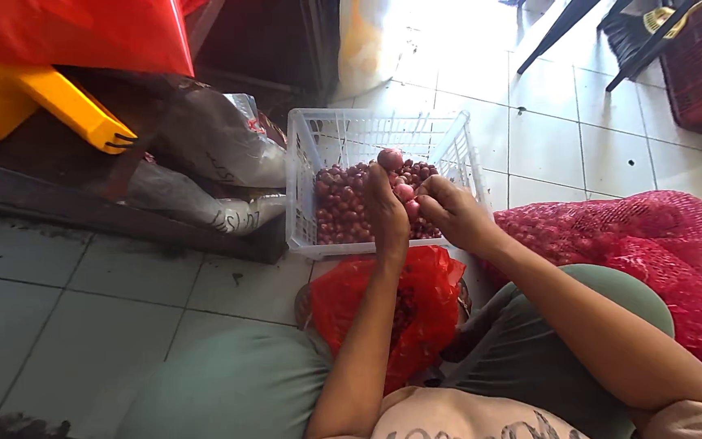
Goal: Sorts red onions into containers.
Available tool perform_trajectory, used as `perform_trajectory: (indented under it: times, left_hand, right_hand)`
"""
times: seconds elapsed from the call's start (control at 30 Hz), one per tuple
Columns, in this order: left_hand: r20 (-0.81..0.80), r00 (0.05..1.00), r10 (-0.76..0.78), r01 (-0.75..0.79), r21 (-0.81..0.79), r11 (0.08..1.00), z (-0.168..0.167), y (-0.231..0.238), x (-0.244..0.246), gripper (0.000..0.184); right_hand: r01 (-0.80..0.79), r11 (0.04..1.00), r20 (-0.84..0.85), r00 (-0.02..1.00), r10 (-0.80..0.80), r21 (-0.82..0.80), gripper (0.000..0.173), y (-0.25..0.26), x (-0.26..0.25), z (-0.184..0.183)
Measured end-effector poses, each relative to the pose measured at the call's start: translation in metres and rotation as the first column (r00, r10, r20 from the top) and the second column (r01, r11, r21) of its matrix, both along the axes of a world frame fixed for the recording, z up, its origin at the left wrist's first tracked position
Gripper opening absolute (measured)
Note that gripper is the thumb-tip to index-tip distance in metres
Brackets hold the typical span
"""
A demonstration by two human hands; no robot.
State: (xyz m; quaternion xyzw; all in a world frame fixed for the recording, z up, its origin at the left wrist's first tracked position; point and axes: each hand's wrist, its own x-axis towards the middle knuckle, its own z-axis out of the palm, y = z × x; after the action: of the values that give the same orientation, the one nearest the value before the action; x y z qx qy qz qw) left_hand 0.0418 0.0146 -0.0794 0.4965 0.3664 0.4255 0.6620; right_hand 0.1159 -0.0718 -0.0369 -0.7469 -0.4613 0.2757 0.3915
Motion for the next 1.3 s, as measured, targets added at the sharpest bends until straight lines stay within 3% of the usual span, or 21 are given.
perform_trajectory:
  times: [0.07, 0.17, 0.27, 0.33, 0.43, 0.57, 0.6, 0.67, 0.73, 0.8, 0.83, 0.87, 0.93, 1.0, 1.07, 1.13, 1.3]
  left_hand:
    - [-0.022, 0.996, 0.081, -0.079, 0.059, 0.995, -0.002, -0.002, 0.001, 0.045]
    - [0.085, 0.988, 0.128, -0.128, -0.004, 0.992, -0.001, -0.004, 0.002, 0.043]
    - [0.243, 0.961, 0.135, -0.039, -0.361, 0.932, 0.009, -0.003, 0.007, 0.037]
    - [0.332, 0.939, 0.09, 0.099, -0.51, 0.855, 0.012, -0.001, 0.006, 0.041]
    - [0.463, 0.886, -0.034, 0.341, -0.597, 0.726, 0.008, 0.005, 0.0, 0.051]
    - [0.711, 0.699, -0.071, 0.618, -0.552, 0.56, -0.007, 0.015, -0.008, 0.056]
    - [0.735, 0.675, -0.063, 0.641, -0.541, 0.544, -0.008, 0.015, -0.008, 0.055]
    - [0.738, 0.672, -0.062, 0.639, -0.535, 0.553, -0.008, 0.015, -0.009, 0.054]
    - [0.68, 0.73, -0.062, 0.581, -0.571, 0.58, -0.005, 0.013, -0.009, 0.057]
    - [0.558, 0.825, -0.086, 0.485, -0.623, 0.614, 0.003, 0.011, -0.009, 0.056]
    - [0.52, 0.848, -0.104, 0.458, -0.62, 0.637, 0.007, 0.01, -0.008, 0.054]
    - [0.504, 0.856, -0.117, 0.445, -0.602, 0.663, 0.01, 0.008, -0.007, 0.054]
    - [0.531, 0.837, -0.129, 0.46, -0.557, 0.691, 0.008, 0.007, -0.006, 0.052]
    - [0.57, 0.807, -0.156, 0.481, -0.48, 0.733, 0.001, 0.01, -0.006, 0.046]
    - [0.518, 0.843, -0.143, 0.414, -0.456, 0.788, 0.001, 0.011, -0.006, 0.04]
    - [0.44, 0.886, -0.147, 0.375, -0.492, 0.785, 0.006, 0.01, -0.006, 0.04]
    - [0.507, 0.838, -0.202, 0.49, -0.538, 0.686, 0.012, 0.005, -0.008, 0.034]
  right_hand:
    - [0.014, 0.996, 0.198, 0.98, -0.03, 0.083, 0.012, -0.004, -0.013, -0.002]
    - [0.039, 0.986, 0.203, 0.977, -0.071, 0.16, 0.012, -0.002, -0.022, -0.005]
    - [0.179, 0.976, -0.171, 0.973, -0.157, 0.124, 0.007, 0.006, -0.015, -0.011]
    - [0.267, 0.961, -0.451, 0.867, -0.209, 0.067, 0.007, 0.009, -0.009, -0.008]
    - [0.298, 0.952, -0.655, 0.733, -0.184, 0.067, 0.014, 0.008, -0.001, 0.0]
    - [0.302, 0.952, -0.727, 0.644, -0.239, -0.045, 0.034, 0.006, 0.009, 0.013]
    - [0.278, 0.958, -0.707, 0.664, -0.241, -0.066, 0.038, 0.006, 0.01, 0.013]
    - [0.215, 0.977, -0.566, 0.803, -0.184, -0.013, 0.033, 0.005, 0.01, 0.009]
    - [0.035, 0.983, -0.205, 0.979, 0.003, 0.182, 0.008, 0.0, 0.012, -0.002]
    - [-0.19, 0.951, 0.183, 0.972, 0.147, 0.244, 0.051, 0.0, 0.012, -0.006]
    - [-0.251, 0.939, 0.281, 0.942, 0.181, 0.236, 0.061, 0.002, 0.009, -0.007]
    - [-0.275, 0.935, 0.337, 0.922, 0.19, 0.225, 0.058, 0.002, 0.007, -0.009]
    - [-0.25, 0.94, 0.37, 0.916, 0.152, 0.232, 0.037, 0.002, 0.007, -0.01]
    - [-0.125, 0.962, 0.404, 0.915, 0.017, 0.243, 0.024, 0.003, 0.014, -0.008]
    - [0.009, 0.983, 0.446, 0.89, -0.092, 0.186, 0.042, 0.004, 0.026, -0.001]
    - [0.068, 0.989, 0.427, 0.896, -0.119, 0.132, 0.055, 0.005, 0.034, 0.003]
    - [0.064, 0.968, 0.233, 0.965, -0.123, 0.243, 0.035, 0.008, 0.025, -0.007]
